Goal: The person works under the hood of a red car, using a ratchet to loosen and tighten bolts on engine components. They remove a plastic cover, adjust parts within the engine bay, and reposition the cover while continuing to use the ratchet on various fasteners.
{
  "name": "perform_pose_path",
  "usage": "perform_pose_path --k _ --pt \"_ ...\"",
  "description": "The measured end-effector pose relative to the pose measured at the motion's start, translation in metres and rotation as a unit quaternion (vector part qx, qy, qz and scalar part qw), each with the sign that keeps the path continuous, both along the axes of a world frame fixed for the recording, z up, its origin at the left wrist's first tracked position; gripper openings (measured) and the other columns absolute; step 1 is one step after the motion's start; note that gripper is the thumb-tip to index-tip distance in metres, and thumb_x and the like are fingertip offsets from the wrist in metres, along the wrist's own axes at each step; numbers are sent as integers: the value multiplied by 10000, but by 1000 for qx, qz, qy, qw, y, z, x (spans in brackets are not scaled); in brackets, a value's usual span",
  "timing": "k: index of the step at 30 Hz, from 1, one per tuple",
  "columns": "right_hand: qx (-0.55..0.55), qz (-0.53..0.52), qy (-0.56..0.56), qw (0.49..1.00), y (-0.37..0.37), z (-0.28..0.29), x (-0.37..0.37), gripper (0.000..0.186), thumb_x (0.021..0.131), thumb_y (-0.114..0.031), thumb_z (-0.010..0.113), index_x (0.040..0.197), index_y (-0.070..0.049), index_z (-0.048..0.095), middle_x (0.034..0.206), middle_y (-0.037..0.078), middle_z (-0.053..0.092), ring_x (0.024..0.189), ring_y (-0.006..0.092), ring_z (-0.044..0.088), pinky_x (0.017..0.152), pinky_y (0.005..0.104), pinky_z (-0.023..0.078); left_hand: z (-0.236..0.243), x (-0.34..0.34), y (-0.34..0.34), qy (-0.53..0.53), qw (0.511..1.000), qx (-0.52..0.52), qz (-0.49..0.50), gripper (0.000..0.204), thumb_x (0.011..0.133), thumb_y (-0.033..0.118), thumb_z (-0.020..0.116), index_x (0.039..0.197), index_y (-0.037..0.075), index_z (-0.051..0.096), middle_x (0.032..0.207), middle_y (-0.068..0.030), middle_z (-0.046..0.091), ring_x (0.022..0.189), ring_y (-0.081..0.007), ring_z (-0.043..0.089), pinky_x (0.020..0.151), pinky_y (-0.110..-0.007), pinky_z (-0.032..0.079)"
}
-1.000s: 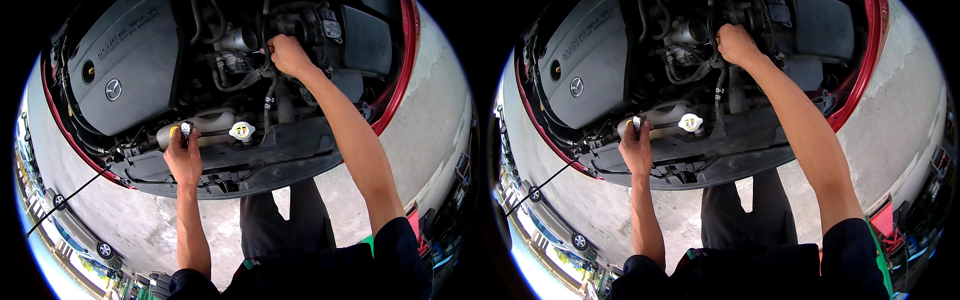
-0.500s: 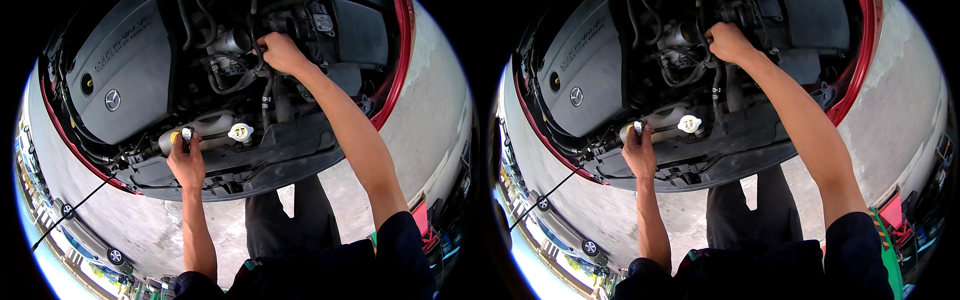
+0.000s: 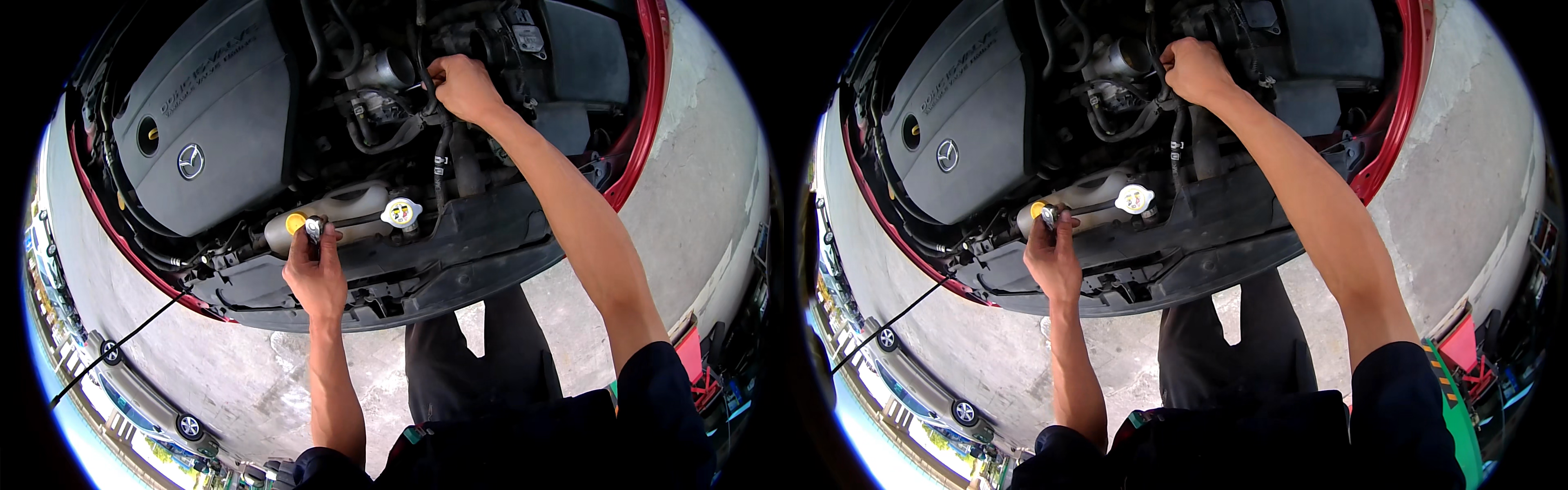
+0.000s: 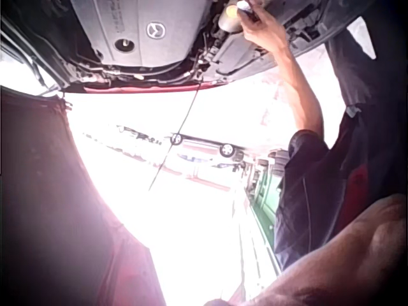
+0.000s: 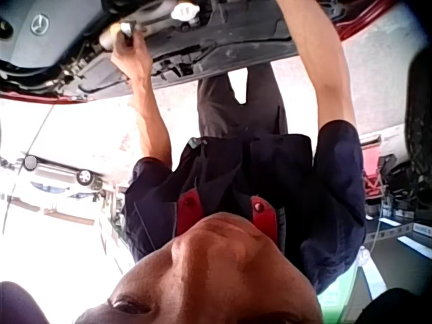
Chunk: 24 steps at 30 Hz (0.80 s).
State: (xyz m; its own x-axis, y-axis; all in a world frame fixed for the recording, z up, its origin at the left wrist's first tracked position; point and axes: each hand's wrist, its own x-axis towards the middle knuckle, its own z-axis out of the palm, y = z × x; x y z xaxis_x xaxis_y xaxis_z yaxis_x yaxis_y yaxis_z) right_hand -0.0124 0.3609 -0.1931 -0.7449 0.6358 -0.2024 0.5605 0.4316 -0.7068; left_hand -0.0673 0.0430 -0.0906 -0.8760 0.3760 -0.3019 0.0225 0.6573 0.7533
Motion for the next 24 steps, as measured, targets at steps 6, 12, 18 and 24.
perform_pose_path --k 6,12,18,24 --pt "79 119 -95 985 10 10 -9 149 766 1 641 887 23 725 940 239 710 935 398 692 833 458 558 0 28 -10 -19 998 56 -3 150 959 85 668 1011 -56 667 840 -68 712 719 -72 616 690 -236 515" --pt "74 173 -102 977 22 15 -18 132 746 9 622 838 60 701 925 277 690 927 423 683 813 470 561 1 54 -20 -34 998 41 -28 167 949 101 689 1027 -47 679 742 -50 683 641 -54 555 594 -234 472" --pt "-156 197 -223 942 42 16 -41 99 890 -34 602 892 47 658 735 108 665 689 205 689 609 344 571 6 77 -35 -70 996 14 -45 187 941 118 695 1051 -33 680 766 -72 703 640 -81 592 598 -246 485" --pt "-175 269 -311 894 52 18 -63 219 948 -198 669 843 -6 662 701 38 603 581 136 548 533 293 504 6 100 -55 -114 993 4 -29 184 936 131 695 1039 -20 685 750 -78 690 643 -97 598 600 -250 480"
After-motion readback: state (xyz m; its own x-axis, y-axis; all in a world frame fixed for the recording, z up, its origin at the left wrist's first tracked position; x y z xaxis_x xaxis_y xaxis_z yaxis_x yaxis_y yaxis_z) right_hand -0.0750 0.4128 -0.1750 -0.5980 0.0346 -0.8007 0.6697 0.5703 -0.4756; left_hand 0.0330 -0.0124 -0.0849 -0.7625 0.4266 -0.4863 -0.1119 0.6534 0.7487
